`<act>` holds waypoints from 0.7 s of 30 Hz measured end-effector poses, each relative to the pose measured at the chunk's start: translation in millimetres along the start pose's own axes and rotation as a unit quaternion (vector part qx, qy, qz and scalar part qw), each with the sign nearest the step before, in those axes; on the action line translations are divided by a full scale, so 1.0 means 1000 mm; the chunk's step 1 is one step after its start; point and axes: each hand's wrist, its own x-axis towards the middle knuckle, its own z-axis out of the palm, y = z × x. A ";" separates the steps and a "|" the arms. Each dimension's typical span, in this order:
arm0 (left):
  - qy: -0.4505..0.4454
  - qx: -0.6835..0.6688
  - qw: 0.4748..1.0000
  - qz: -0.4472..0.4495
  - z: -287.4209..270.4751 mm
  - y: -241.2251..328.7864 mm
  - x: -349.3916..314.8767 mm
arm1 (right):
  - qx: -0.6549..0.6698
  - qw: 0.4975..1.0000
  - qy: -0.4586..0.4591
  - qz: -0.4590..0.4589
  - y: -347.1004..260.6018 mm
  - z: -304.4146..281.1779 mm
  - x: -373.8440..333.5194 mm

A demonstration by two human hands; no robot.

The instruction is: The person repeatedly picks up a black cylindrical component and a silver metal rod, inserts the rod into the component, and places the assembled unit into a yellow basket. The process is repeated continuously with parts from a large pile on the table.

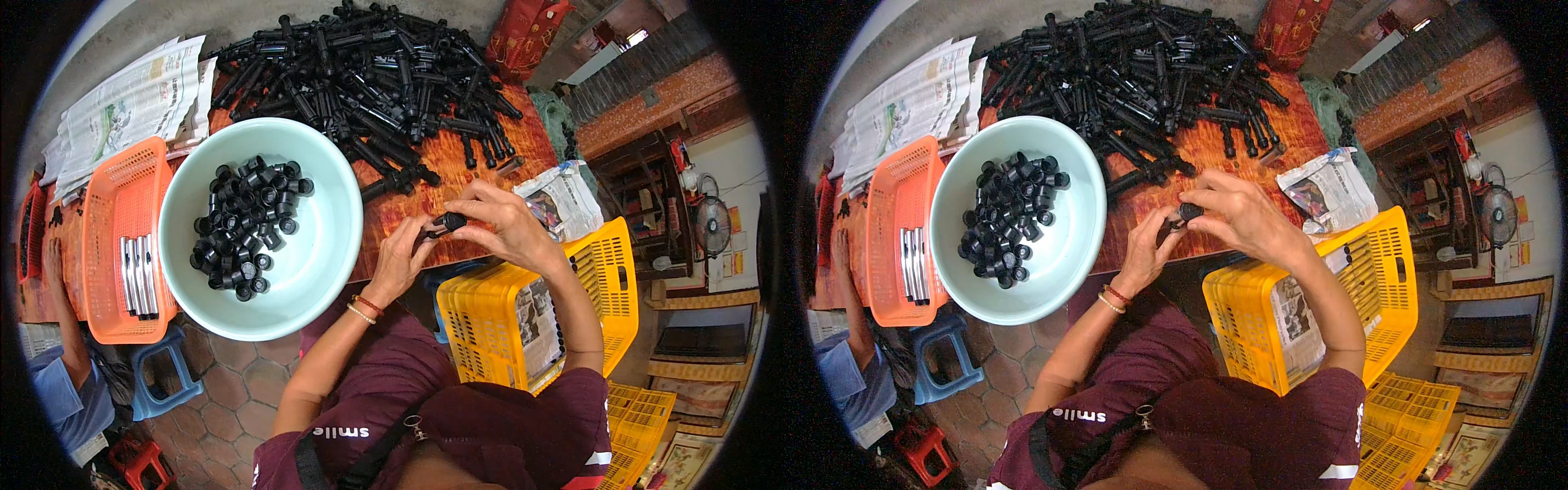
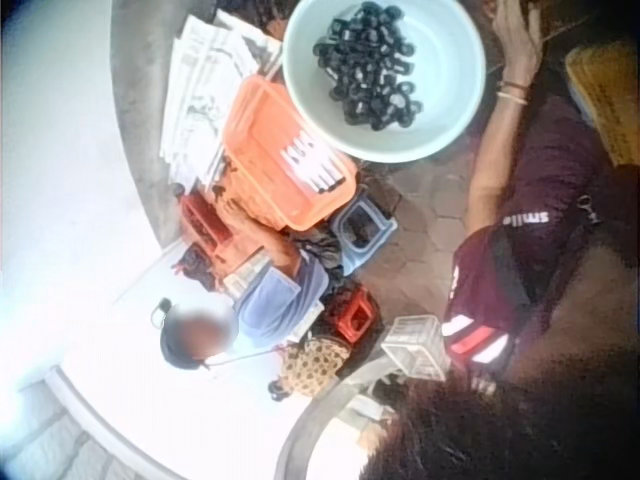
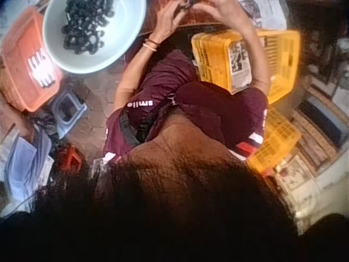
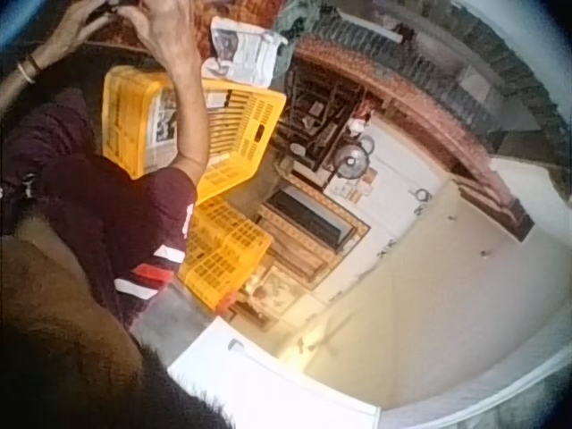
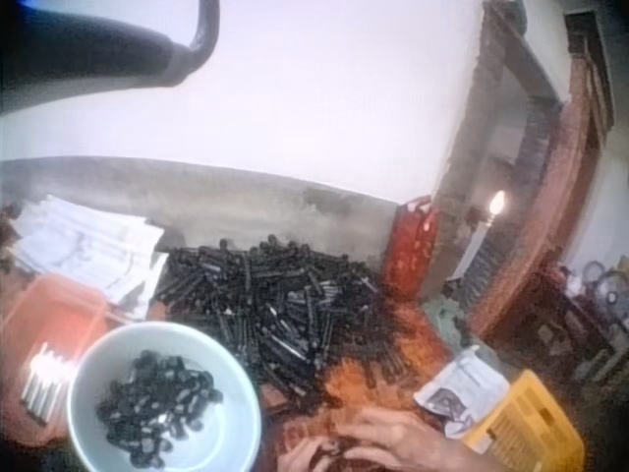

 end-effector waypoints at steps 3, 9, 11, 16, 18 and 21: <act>-0.017 -0.008 1.000 -0.009 -0.003 0.002 0.001 | 0.003 1.000 -0.022 -0.021 0.001 -0.002 0.002; -0.073 -0.060 0.996 -0.008 -0.013 -0.001 0.007 | -0.014 0.995 -0.068 -0.065 0.000 -0.009 0.012; -0.072 -0.074 0.995 -0.006 -0.015 -0.004 0.007 | -0.015 0.995 -0.071 -0.064 -0.007 -0.011 0.021; -0.099 -0.080 0.992 -0.018 -0.013 -0.003 0.011 | 0.008 0.999 -0.032 0.001 -0.002 0.007 0.054; -0.112 -0.067 0.991 -0.032 -0.014 -0.003 0.012 | -0.016 0.997 -0.068 0.042 0.000 0.024 0.069; -0.133 -0.050 0.988 -0.059 -0.018 -0.007 0.009 | -0.043 0.975 -0.179 0.125 0.000 0.040 0.081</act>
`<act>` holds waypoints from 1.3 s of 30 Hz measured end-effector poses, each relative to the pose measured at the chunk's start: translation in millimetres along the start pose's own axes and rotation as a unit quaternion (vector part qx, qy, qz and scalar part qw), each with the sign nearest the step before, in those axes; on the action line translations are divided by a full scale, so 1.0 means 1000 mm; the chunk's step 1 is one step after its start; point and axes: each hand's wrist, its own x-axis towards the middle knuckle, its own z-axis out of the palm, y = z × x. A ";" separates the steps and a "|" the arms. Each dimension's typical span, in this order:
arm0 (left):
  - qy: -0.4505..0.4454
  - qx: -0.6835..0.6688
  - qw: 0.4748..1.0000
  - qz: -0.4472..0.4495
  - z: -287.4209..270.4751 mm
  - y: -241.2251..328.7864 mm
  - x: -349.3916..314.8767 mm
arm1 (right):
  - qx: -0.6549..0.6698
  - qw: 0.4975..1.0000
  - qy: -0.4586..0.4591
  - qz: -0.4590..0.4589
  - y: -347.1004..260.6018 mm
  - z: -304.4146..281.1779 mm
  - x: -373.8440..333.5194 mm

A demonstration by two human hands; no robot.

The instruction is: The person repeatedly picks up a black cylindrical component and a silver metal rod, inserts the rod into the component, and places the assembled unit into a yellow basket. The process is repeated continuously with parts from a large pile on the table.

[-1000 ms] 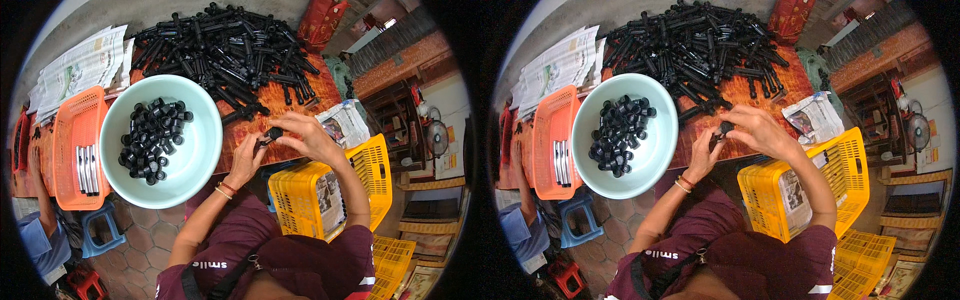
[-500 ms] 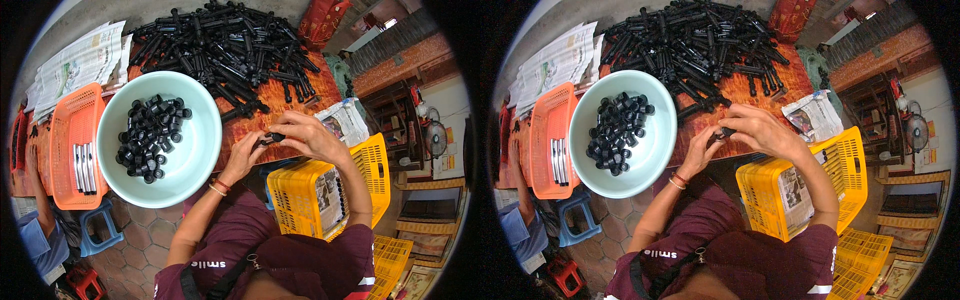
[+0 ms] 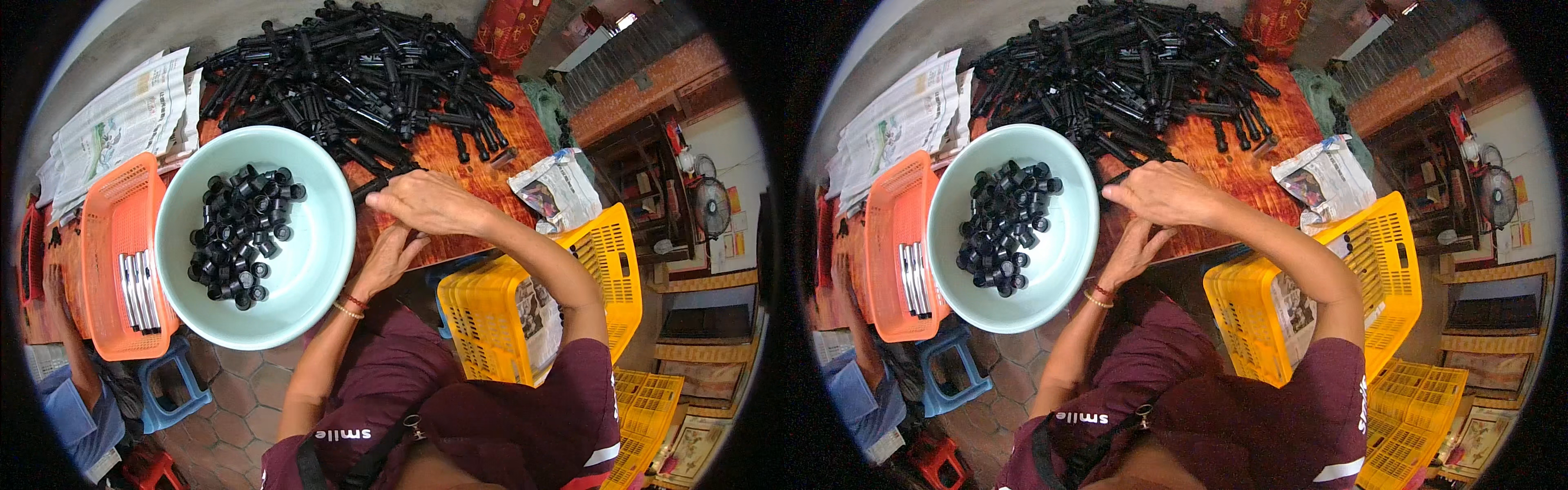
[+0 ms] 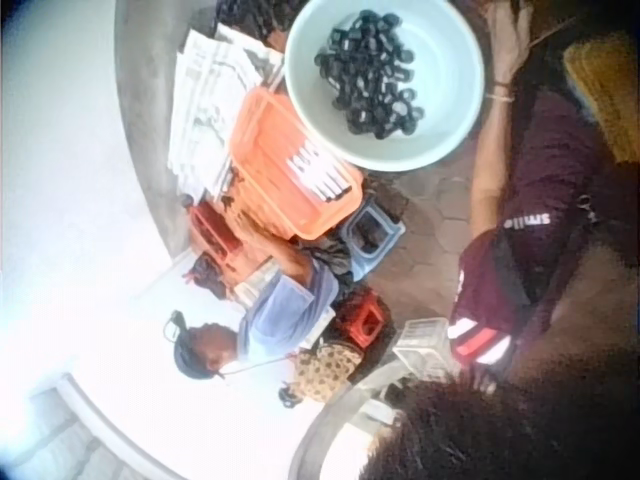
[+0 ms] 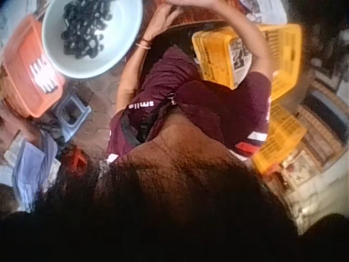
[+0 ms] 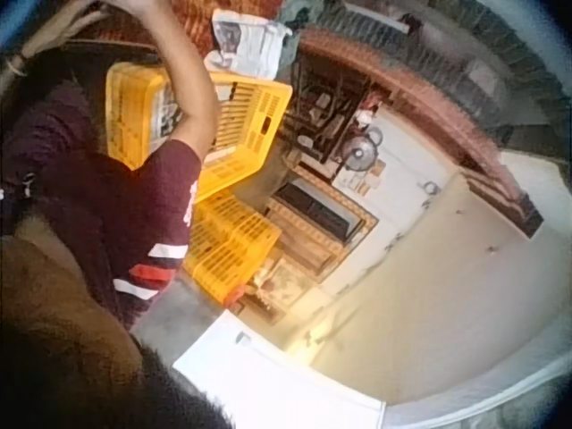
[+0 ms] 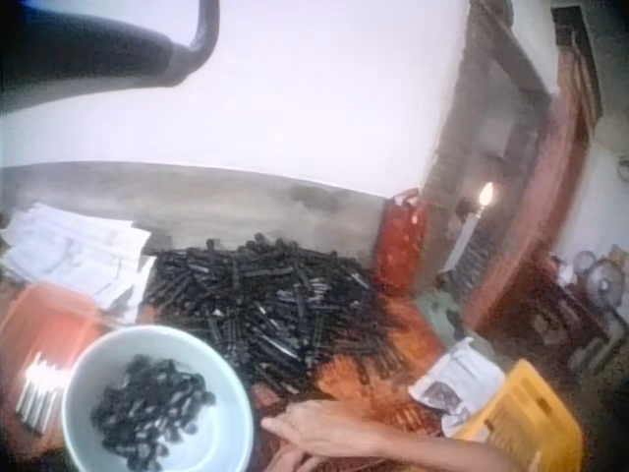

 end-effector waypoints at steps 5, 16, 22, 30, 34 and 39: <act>0.012 0.034 0.998 0.041 0.005 -0.009 -0.010 | -0.055 0.998 -0.022 0.009 -0.003 0.015 -0.001; -0.016 0.007 1.000 0.008 0.004 -0.013 -0.007 | -0.101 0.994 0.029 0.038 -0.006 0.019 -0.004; 0.027 -0.057 0.998 0.020 0.014 0.007 0.015 | -0.027 0.998 0.014 0.050 -0.004 0.018 0.000; 0.097 -0.056 0.993 0.024 0.032 -0.004 0.029 | 0.348 0.936 0.003 0.049 0.022 0.015 0.005; 0.116 -0.057 0.990 0.050 0.034 -0.007 0.027 | 0.366 0.925 0.097 0.041 0.034 0.000 -0.005; 0.121 -0.060 0.990 0.048 0.034 0.000 0.026 | 0.318 0.935 0.155 0.003 0.039 -0.006 -0.040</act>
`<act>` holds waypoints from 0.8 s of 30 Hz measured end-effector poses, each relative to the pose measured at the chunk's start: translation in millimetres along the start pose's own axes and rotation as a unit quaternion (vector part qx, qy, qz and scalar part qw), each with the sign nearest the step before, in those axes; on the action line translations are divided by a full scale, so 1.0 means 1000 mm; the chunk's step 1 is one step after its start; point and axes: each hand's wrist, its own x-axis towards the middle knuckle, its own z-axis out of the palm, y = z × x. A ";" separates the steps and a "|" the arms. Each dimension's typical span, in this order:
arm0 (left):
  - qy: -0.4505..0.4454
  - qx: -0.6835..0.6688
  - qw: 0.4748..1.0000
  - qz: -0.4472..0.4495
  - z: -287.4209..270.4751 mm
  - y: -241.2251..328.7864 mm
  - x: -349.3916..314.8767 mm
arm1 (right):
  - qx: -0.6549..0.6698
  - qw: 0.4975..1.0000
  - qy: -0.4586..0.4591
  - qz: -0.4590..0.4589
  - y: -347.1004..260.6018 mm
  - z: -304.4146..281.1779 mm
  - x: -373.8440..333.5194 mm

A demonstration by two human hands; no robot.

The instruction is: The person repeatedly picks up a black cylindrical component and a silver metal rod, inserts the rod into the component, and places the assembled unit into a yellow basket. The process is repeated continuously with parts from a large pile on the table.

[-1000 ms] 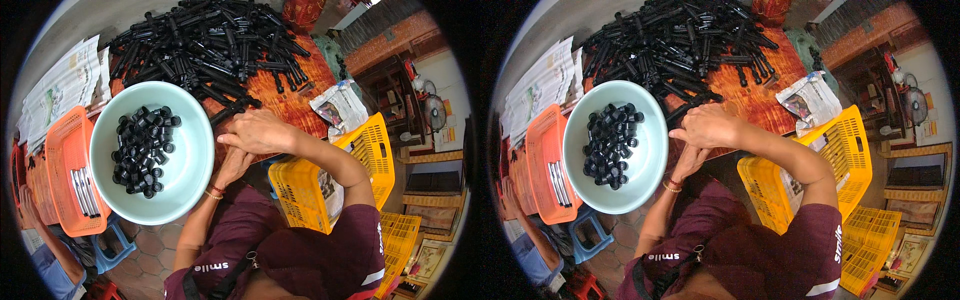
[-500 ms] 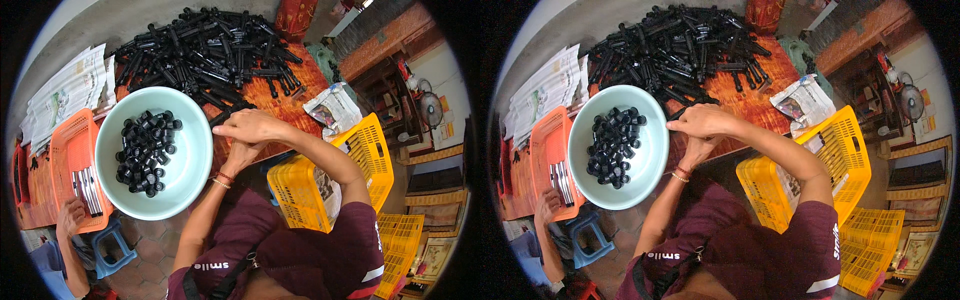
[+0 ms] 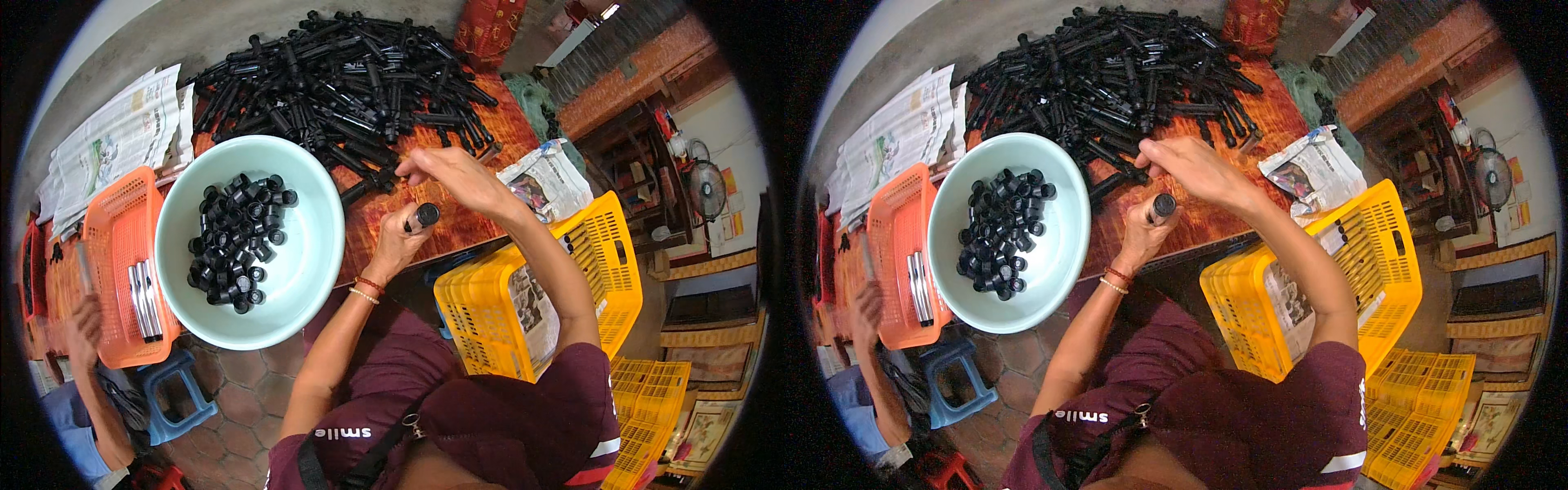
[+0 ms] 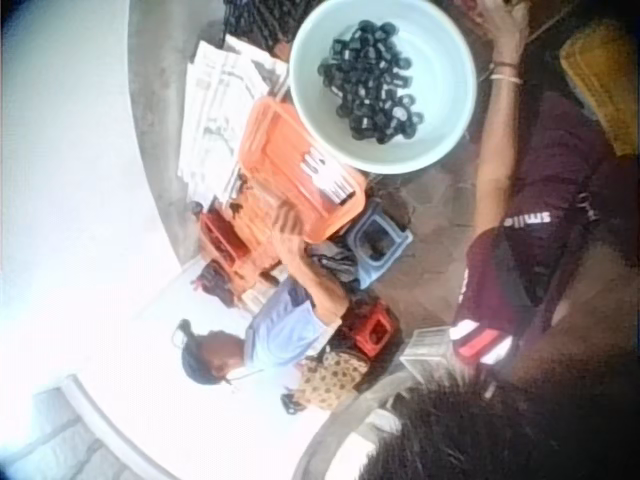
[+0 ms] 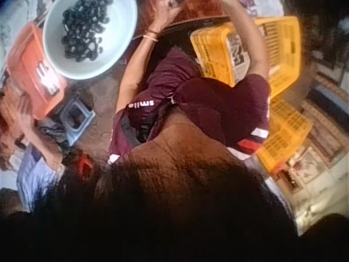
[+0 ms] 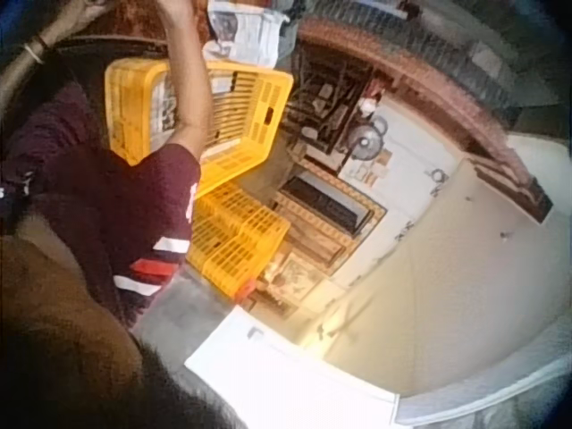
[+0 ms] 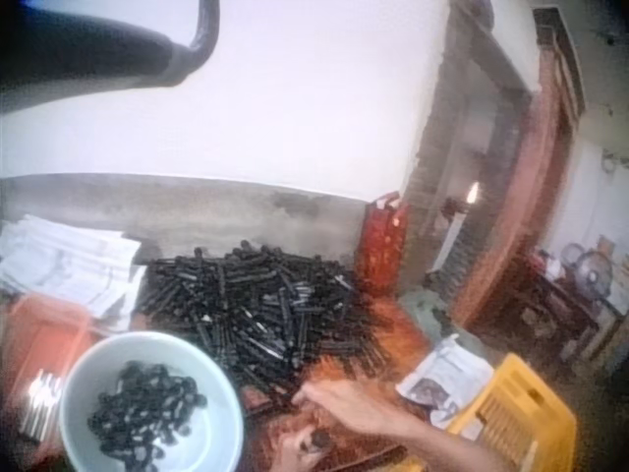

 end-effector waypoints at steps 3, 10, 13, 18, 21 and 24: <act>0.001 0.007 1.000 0.020 -0.001 0.001 0.001 | -0.097 0.993 0.012 -0.060 -0.006 0.007 -0.006; -0.019 -0.031 0.999 -0.019 -0.004 -0.001 -0.004 | -0.310 0.945 -0.098 -0.025 -0.014 0.043 0.026; -0.008 -0.005 1.000 0.002 0.001 -0.007 -0.005 | -0.319 0.944 -0.084 -0.012 -0.012 0.047 0.024; -0.013 -0.100 0.993 -0.061 0.004 -0.026 -0.013 | -0.356 0.932 -0.070 -0.029 -0.014 0.052 0.024; -0.038 0.027 0.998 -0.030 -0.003 -0.023 -0.018 | -0.360 0.931 -0.043 -0.038 -0.009 0.052 0.023; -0.079 -0.003 0.995 -0.065 -0.008 -0.015 -0.016 | -0.358 0.932 -0.041 -0.035 -0.004 0.054 0.025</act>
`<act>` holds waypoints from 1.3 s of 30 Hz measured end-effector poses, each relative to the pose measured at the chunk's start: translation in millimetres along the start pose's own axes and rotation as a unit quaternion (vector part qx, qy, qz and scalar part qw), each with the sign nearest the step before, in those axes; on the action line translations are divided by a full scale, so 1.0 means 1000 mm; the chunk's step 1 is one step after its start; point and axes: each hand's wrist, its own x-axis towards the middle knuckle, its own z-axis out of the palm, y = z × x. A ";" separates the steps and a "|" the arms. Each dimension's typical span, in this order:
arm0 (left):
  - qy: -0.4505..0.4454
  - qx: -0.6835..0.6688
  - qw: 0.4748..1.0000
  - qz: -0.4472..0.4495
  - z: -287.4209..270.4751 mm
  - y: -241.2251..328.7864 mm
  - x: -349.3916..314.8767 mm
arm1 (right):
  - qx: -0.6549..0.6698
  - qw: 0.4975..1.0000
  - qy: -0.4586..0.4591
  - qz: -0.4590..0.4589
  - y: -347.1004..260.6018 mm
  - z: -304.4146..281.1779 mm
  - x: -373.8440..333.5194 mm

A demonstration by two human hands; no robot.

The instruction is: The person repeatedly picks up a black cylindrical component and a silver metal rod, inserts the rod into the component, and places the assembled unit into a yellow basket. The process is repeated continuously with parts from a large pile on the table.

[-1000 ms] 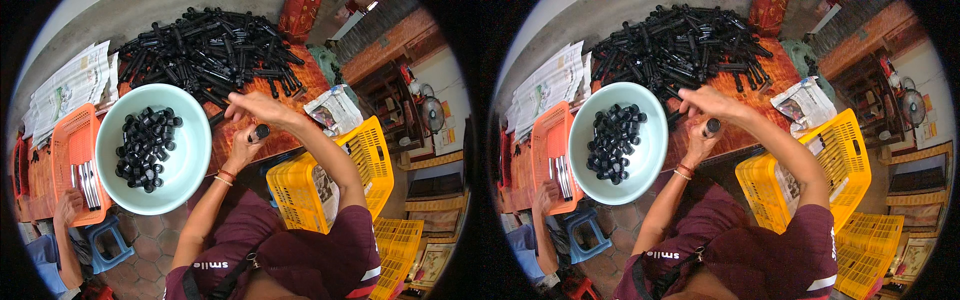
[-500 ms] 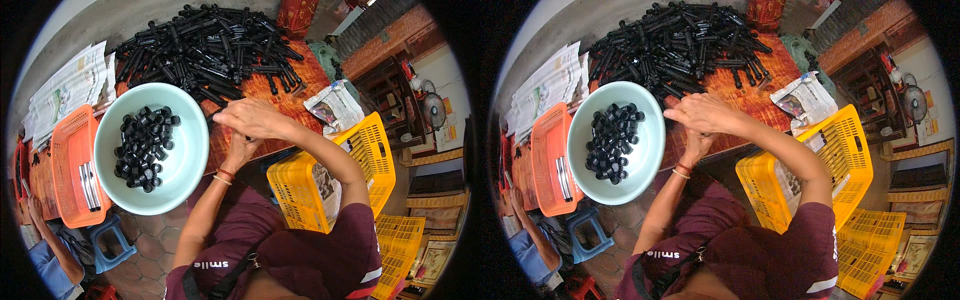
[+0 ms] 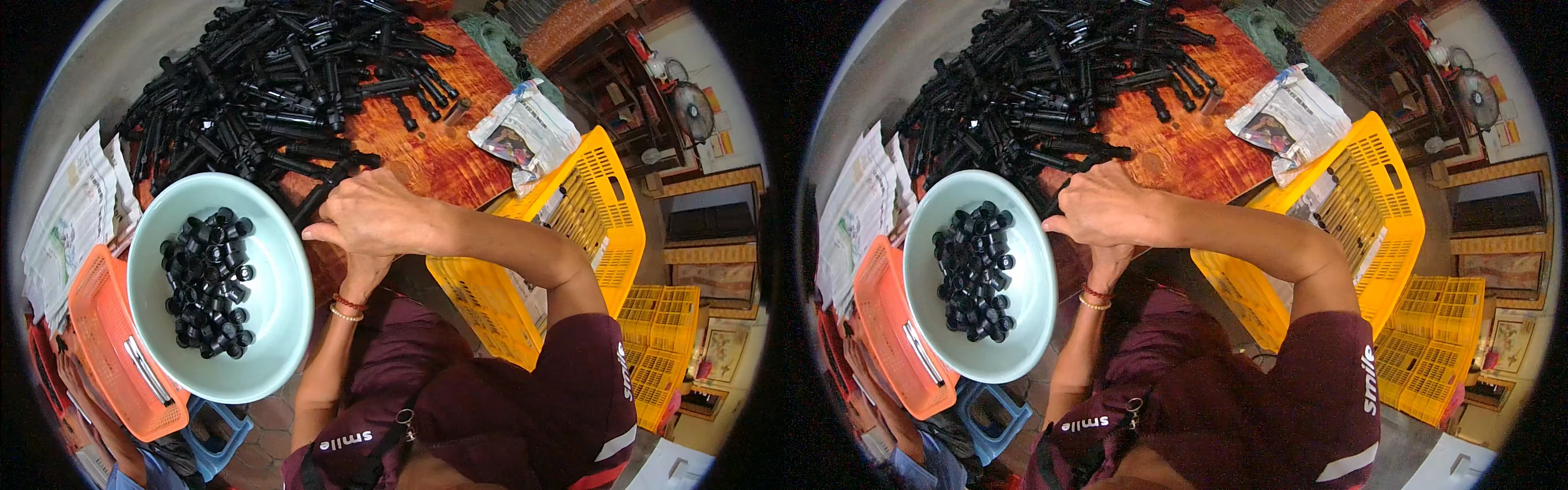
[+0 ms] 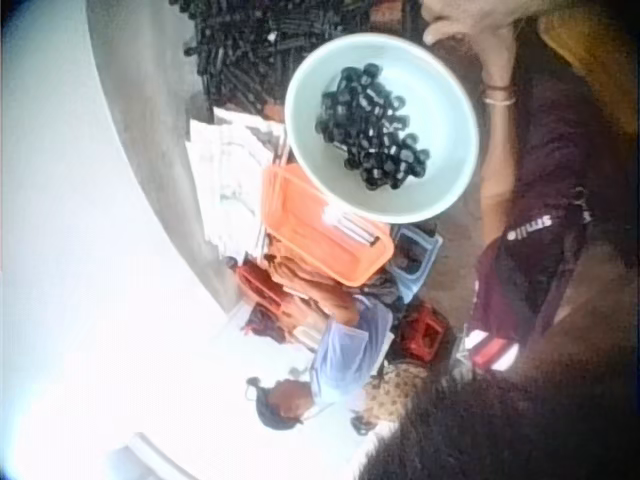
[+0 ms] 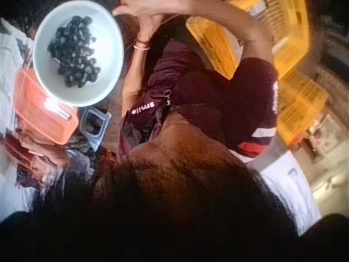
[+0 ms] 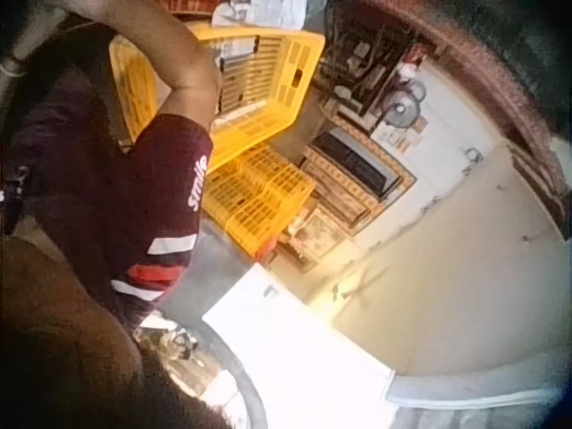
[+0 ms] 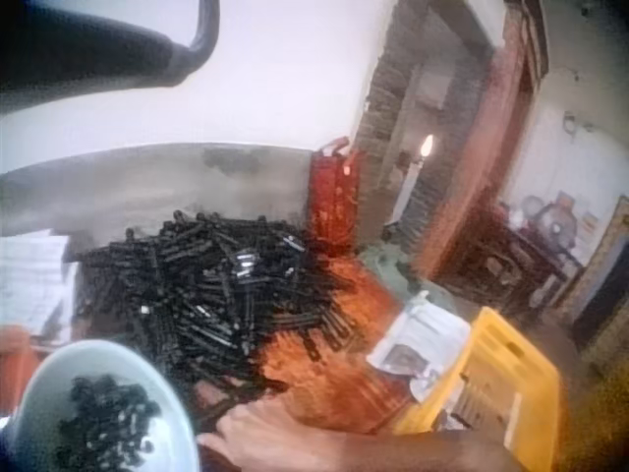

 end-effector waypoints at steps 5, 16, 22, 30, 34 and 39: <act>-0.099 -0.068 0.991 -0.055 -0.018 0.010 0.007 | 0.003 1.000 0.009 -0.014 0.005 0.002 0.001; 0.032 -0.035 0.999 -0.008 0.008 -0.011 0.005 | 0.023 0.998 0.048 0.028 -0.002 0.001 -0.005; 0.166 -0.006 0.986 0.022 0.030 -0.015 0.011 | 0.013 0.997 0.024 0.075 -0.004 0.003 -0.002; 0.158 -0.079 0.982 0.063 0.023 0.004 0.021 | 0.160 0.973 -0.121 0.117 0.006 -0.005 0.008; 0.118 0.020 0.990 0.080 0.016 0.001 0.022 | 0.282 0.945 -0.129 0.105 0.022 0.005 0.010; 0.111 0.020 0.992 0.049 0.014 0.011 0.022 | 0.332 0.929 -0.119 0.114 0.026 0.006 0.008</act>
